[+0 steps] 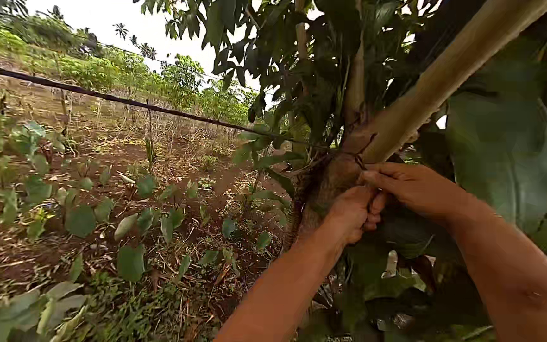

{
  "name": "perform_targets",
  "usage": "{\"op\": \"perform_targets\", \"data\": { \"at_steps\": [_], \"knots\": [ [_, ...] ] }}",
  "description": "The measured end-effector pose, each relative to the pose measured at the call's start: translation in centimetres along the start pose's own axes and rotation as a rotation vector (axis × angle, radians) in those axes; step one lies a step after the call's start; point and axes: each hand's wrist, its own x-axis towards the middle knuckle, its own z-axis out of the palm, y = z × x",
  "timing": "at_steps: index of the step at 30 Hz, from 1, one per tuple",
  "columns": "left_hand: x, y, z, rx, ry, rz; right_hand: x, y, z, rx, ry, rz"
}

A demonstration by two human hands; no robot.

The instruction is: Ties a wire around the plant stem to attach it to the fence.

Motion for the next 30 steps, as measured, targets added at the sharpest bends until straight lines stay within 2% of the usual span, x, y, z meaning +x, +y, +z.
{"op": "perform_targets", "data": {
  "at_steps": [2, 4, 7, 9, 12, 18, 25, 26, 30],
  "knots": [
    [-0.4, 0.8, 1.0, 0.094, 0.048, 0.004, 0.7, -0.2, -0.3, -0.180, -0.025, -0.014],
    [-1.2, 1.8, 1.1, 0.335, 0.167, 0.067, 1.0, -1.3, 0.5, -0.392, -0.021, 0.048],
    [-2.4, 3.5, -0.3, 0.661, 0.255, 0.199, -0.3, -4.5, 4.0, -0.653, 0.105, 0.209],
    [-2.8, 4.1, -1.2, 0.714, 0.275, 0.328, -1.5, -4.6, 5.7, -0.721, 0.214, 0.129],
    [-2.4, 5.0, -1.0, 0.768, 0.226, 0.373, -2.2, -3.7, 6.9, -0.706, 0.357, 0.010],
    [-1.4, 6.6, -0.8, 1.091, 0.282, 0.307, -2.3, -3.5, 6.3, -0.698, 0.445, -0.126],
    [-0.3, 7.1, -0.9, 1.102, 0.195, 0.266, -2.2, -2.0, 5.2, -0.618, 0.457, -0.281],
    [-0.2, 7.0, -0.9, 1.085, 0.195, 0.265, -2.3, -1.7, 5.5, -0.590, 0.473, -0.274],
    [0.3, 6.6, -1.0, 1.065, 0.187, 0.244, -2.9, -0.7, 6.8, -0.235, 0.458, -0.014]
  ]
}}
